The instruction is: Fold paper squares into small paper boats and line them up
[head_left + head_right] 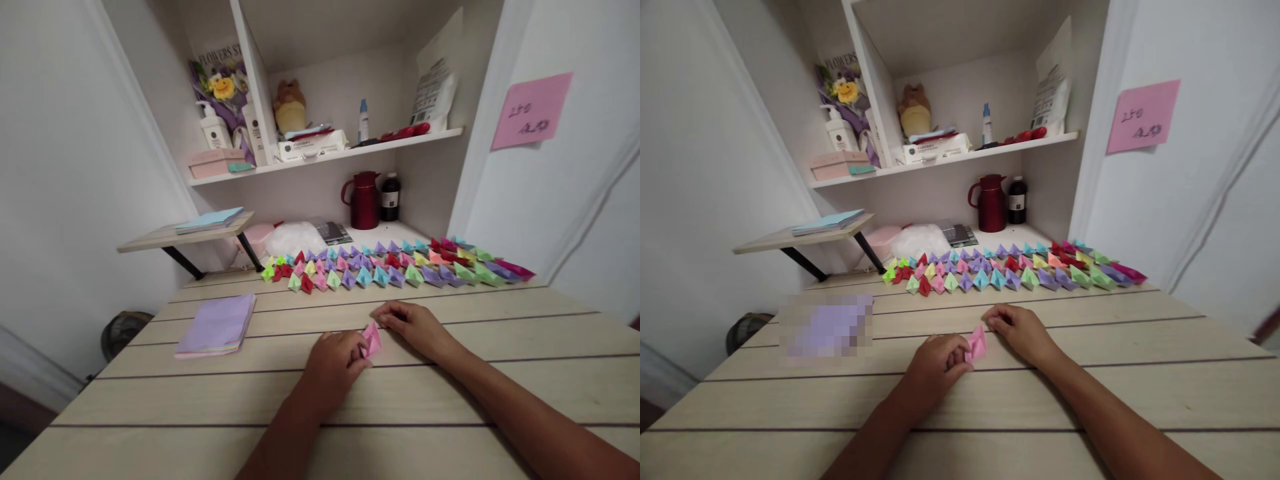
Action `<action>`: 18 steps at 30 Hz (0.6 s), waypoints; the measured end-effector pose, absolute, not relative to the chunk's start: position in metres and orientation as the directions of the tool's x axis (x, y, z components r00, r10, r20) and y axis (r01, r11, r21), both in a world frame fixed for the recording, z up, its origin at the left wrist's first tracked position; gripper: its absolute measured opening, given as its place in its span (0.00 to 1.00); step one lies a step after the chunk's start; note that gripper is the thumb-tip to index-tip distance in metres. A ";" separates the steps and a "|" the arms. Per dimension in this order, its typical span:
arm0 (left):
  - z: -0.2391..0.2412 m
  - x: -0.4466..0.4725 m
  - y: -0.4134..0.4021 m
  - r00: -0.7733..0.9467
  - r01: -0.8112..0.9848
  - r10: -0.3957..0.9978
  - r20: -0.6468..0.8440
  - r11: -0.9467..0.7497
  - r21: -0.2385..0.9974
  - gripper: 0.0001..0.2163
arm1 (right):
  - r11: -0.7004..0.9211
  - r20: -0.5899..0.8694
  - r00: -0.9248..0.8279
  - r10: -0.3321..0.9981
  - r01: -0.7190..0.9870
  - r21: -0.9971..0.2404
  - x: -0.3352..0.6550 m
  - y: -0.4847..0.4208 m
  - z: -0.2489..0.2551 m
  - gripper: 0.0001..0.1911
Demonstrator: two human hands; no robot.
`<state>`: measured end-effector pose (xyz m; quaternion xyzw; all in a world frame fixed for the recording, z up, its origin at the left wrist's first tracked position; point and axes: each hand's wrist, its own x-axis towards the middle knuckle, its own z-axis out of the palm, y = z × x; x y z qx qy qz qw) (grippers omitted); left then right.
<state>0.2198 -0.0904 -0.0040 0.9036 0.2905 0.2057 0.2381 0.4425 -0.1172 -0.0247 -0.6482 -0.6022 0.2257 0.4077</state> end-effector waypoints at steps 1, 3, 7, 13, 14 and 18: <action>-0.004 0.221 -0.091 0.742 0.432 0.620 0.255 -0.733 0.525 0.04 | 0.040 0.204 0.193 0.960 0.623 -0.781 0.440 -0.115 -0.026 0.12; -0.005 0.222 -0.091 0.724 0.448 0.625 0.293 -0.749 0.488 0.00 | 0.008 0.206 0.219 0.954 0.666 -0.746 0.437 -0.114 -0.027 0.12; -0.003 0.214 -0.088 0.680 0.477 0.652 0.335 -0.740 0.473 0.03 | 0.025 0.241 0.192 0.951 0.732 -0.681 0.435 -0.115 -0.027 0.12; 0.020 0.183 -0.065 0.358 0.684 0.778 0.516 -0.595 0.422 0.07 | 0.017 0.240 0.160 0.957 0.798 -0.602 0.436 -0.114 -0.030 0.13; 0.025 0.181 -0.058 0.321 0.702 0.769 0.553 -0.585 0.406 0.07 | 0.017 0.236 0.155 0.959 0.804 -0.595 0.436 -0.114 -0.030 0.13; 0.041 0.182 -0.024 0.281 0.775 0.740 0.611 -0.550 0.311 0.07 | 0.046 0.222 0.109 0.969 0.803 -0.594 0.435 -0.114 -0.029 0.13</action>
